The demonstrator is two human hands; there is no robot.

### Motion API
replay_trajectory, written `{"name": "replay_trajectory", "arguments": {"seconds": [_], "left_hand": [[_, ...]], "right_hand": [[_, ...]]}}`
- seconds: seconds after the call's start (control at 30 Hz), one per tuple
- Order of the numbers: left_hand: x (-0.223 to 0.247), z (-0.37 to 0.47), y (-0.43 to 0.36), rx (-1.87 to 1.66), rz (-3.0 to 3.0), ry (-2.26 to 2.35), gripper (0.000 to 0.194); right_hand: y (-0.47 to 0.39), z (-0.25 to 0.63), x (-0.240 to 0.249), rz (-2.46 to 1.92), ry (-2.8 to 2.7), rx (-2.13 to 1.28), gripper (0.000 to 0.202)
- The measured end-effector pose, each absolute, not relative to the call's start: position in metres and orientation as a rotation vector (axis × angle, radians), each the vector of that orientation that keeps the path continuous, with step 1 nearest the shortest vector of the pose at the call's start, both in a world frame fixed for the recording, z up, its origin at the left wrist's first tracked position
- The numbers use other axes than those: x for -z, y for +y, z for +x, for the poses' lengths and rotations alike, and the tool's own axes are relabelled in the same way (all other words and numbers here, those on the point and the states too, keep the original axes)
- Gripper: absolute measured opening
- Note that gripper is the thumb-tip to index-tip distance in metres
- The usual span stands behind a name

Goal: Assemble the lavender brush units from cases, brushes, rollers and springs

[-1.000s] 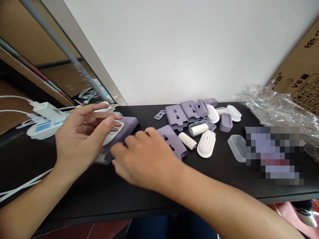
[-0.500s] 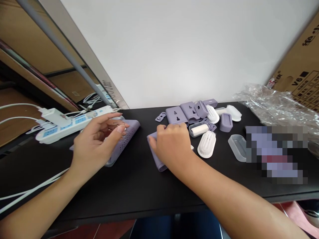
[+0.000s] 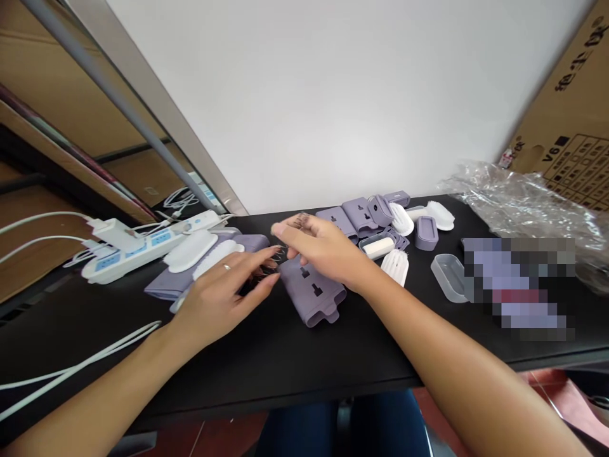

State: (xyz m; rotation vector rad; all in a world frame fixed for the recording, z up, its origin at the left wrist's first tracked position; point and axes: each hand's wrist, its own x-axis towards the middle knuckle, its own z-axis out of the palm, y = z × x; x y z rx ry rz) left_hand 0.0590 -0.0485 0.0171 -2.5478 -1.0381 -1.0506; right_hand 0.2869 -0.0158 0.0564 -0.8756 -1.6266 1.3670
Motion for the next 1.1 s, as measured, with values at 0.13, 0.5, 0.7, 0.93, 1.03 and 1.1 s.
{"name": "replay_trajectory", "arguments": {"seconds": [0.13, 0.5, 0.7, 0.93, 1.03, 1.1], "left_hand": [[-0.016, 0.065, -0.050, 1.098, -2.586, -1.093, 0.042], [-0.030, 0.119, 0.012, 0.821, -2.764, -1.746, 0.036], [-0.023, 0.124, 0.032, 0.717, -2.695, -1.839, 0.035], [-0.033, 0.109, -0.018, 0.677, -3.146, -1.092, 0.040], [-0.023, 0.105, -0.027, 0.627, -3.119, -0.953, 0.046], [-0.016, 0.105, -0.028, 0.615, -3.063, -0.974, 0.051]], "right_hand": [[-0.010, 0.289, -0.055, -0.927, -1.507, -1.326, 0.038], [0.028, 0.352, -0.066, -1.052, -0.877, -0.985, 0.035], [0.016, 0.376, -0.083, -1.483, -1.688, -0.800, 0.034], [-0.013, 0.349, -0.086, -1.938, -2.561, -0.604, 0.030], [-0.015, 0.341, -0.080, -1.918, -2.577, -0.569, 0.028], [-0.013, 0.342, -0.078, -1.902, -2.565, -0.529, 0.026]]}}
